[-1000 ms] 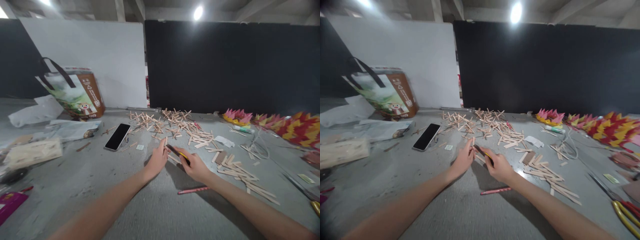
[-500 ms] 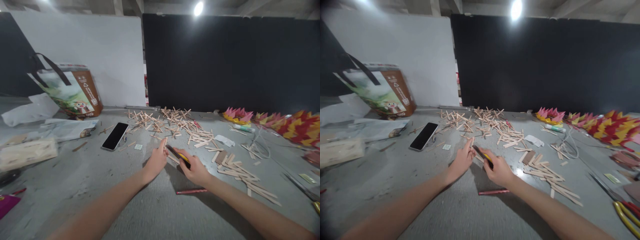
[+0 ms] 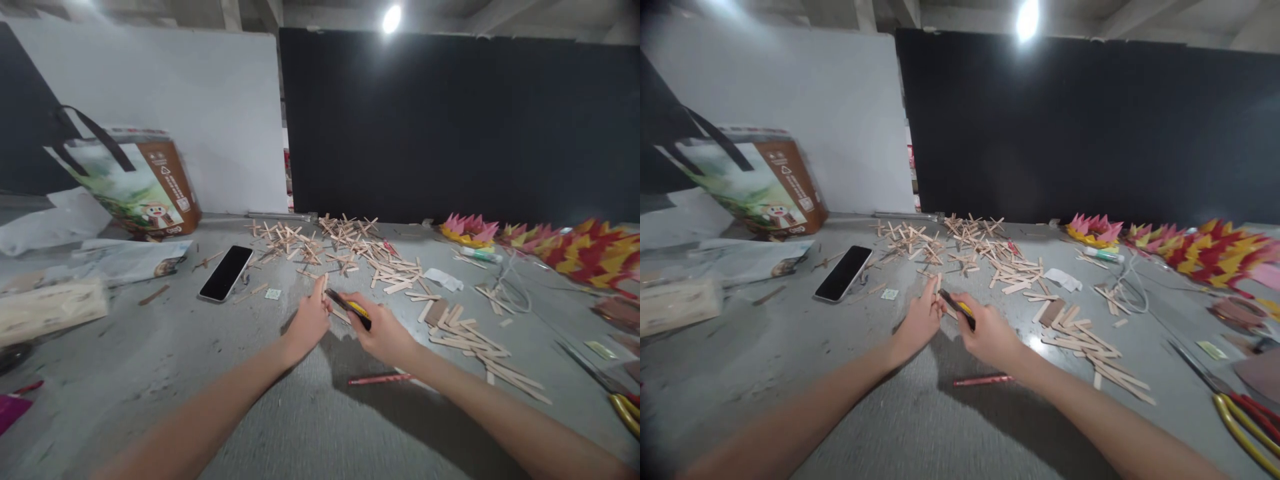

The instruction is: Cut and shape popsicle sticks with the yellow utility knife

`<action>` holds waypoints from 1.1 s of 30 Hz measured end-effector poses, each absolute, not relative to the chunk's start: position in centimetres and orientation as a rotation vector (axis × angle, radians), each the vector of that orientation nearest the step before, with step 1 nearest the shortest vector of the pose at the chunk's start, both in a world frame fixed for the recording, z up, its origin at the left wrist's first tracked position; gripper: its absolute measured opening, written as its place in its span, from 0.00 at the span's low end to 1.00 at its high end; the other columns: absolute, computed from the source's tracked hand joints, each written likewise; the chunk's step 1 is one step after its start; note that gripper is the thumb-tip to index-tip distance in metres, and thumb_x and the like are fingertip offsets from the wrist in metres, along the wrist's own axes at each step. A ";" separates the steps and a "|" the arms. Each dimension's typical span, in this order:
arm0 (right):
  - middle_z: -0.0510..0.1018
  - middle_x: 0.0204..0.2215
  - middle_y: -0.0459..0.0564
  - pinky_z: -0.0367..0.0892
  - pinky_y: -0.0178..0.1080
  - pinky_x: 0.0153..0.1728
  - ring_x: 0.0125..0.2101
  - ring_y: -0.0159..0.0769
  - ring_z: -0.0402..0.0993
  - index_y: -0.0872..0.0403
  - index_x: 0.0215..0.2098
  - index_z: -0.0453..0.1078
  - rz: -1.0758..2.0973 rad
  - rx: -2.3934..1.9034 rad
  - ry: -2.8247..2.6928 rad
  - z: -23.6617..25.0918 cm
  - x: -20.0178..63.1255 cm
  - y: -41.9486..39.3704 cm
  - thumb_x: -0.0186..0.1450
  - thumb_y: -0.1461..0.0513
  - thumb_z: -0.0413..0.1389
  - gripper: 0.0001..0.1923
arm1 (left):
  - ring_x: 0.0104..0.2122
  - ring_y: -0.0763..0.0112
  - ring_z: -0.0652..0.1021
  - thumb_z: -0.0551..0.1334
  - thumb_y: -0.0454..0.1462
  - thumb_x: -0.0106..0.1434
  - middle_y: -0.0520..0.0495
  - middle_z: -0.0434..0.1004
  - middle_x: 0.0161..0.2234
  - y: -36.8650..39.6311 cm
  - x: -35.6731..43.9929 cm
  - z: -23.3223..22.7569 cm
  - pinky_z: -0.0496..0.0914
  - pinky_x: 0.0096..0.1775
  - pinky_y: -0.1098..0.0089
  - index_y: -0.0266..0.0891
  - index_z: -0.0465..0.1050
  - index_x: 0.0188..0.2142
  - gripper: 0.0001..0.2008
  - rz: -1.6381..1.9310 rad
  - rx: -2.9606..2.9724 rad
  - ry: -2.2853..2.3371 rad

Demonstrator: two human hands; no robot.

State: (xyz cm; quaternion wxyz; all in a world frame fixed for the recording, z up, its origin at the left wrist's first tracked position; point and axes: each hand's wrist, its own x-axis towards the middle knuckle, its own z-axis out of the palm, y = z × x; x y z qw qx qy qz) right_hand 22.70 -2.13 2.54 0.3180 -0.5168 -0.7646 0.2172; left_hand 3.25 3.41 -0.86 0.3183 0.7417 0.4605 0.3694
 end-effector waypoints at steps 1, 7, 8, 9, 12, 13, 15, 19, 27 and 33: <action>0.85 0.34 0.49 0.69 0.36 0.29 0.22 0.36 0.76 0.49 0.62 0.71 0.591 -1.344 -2.035 3.1 22.9 -1.8 0.74 0.60 0.51 0.20 | 0.29 0.68 0.78 0.53 0.25 0.65 0.51 0.77 0.30 3.4 3.3 -0.9 0.71 0.35 0.69 0.37 0.58 0.68 0.32 0.972 1.958 1.210; 0.86 0.37 0.51 0.72 0.37 0.32 0.27 0.39 0.80 0.49 0.61 0.70 0.626 -1.284 -1.947 1.8 22.7 -1.7 0.74 0.59 0.51 0.19 | 0.28 0.67 0.78 0.55 0.25 0.64 0.52 0.76 0.29 3.6 3.3 -0.9 0.70 0.34 0.68 0.37 0.59 0.66 0.31 0.996 1.934 1.211; 0.85 0.33 0.49 0.69 0.36 0.29 0.23 0.37 0.77 0.50 0.62 0.69 0.618 -1.302 -1.936 1.2 22.4 -1.9 0.74 0.59 0.50 0.20 | 0.28 0.68 0.77 0.55 0.25 0.63 0.53 0.76 0.29 3.6 3.2 -0.8 0.70 0.33 0.69 0.37 0.59 0.66 0.31 1.000 1.926 1.209; 0.84 0.31 0.48 0.67 0.35 0.26 0.20 0.37 0.75 0.50 0.64 0.68 0.612 -1.320 -1.936 0.8 22.2 -2.1 0.75 0.59 0.50 0.20 | 0.27 0.68 0.77 0.55 0.25 0.63 0.53 0.75 0.28 3.6 3.2 -0.8 0.69 0.33 0.69 0.38 0.59 0.66 0.31 1.005 1.921 1.199; 0.85 0.33 0.49 0.65 0.35 0.26 0.21 0.36 0.75 0.49 0.63 0.69 0.601 -1.354 -1.969 1.5 22.0 -2.2 0.74 0.60 0.51 0.20 | 0.28 0.69 0.76 0.54 0.25 0.64 0.54 0.74 0.28 3.6 3.2 -1.0 0.69 0.33 0.70 0.38 0.58 0.66 0.31 1.023 1.914 1.164; 0.86 0.36 0.50 0.66 0.35 0.28 0.23 0.37 0.76 0.49 0.62 0.70 0.600 -1.354 -1.983 2.3 22.2 -1.9 0.74 0.60 0.51 0.19 | 0.28 0.69 0.76 0.54 0.25 0.64 0.54 0.74 0.28 3.6 3.3 -1.1 0.69 0.33 0.69 0.38 0.58 0.67 0.31 1.024 1.914 1.156; 0.86 0.40 0.51 0.69 0.36 0.31 0.27 0.38 0.79 0.49 0.58 0.73 0.644 -1.341 -2.036 4.1 22.8 -1.3 0.73 0.60 0.52 0.17 | 0.27 0.69 0.75 0.54 0.25 0.65 0.54 0.74 0.28 3.6 3.3 -1.4 0.68 0.32 0.69 0.38 0.58 0.67 0.32 1.010 1.920 1.147; 0.85 0.48 0.52 0.73 0.40 0.45 0.41 0.42 0.82 0.48 0.56 0.75 0.639 -1.295 -2.049 5.1 23.0 -1.0 0.73 0.60 0.51 0.16 | 0.26 0.69 0.75 0.55 0.26 0.64 0.54 0.75 0.28 3.7 3.4 -1.6 0.67 0.32 0.70 0.38 0.58 0.67 0.31 1.007 1.923 1.141; 0.83 0.28 0.47 0.67 0.35 0.27 0.19 0.37 0.74 0.50 0.62 0.70 0.606 -1.354 -1.979 2.2 21.7 -2.4 0.74 0.59 0.50 0.20 | 0.28 0.67 0.77 0.55 0.28 0.65 0.53 0.76 0.28 3.7 3.1 -1.2 0.67 0.32 0.69 0.37 0.57 0.66 0.30 1.019 1.962 1.170; 0.86 0.38 0.50 0.72 0.35 0.33 0.27 0.38 0.81 0.48 0.59 0.72 0.575 -1.352 -1.972 2.8 21.9 -1.7 0.74 0.59 0.50 0.18 | 0.28 0.66 0.78 0.54 0.29 0.67 0.51 0.78 0.30 3.8 3.1 -1.5 0.68 0.34 0.68 0.36 0.57 0.67 0.28 1.042 1.973 1.180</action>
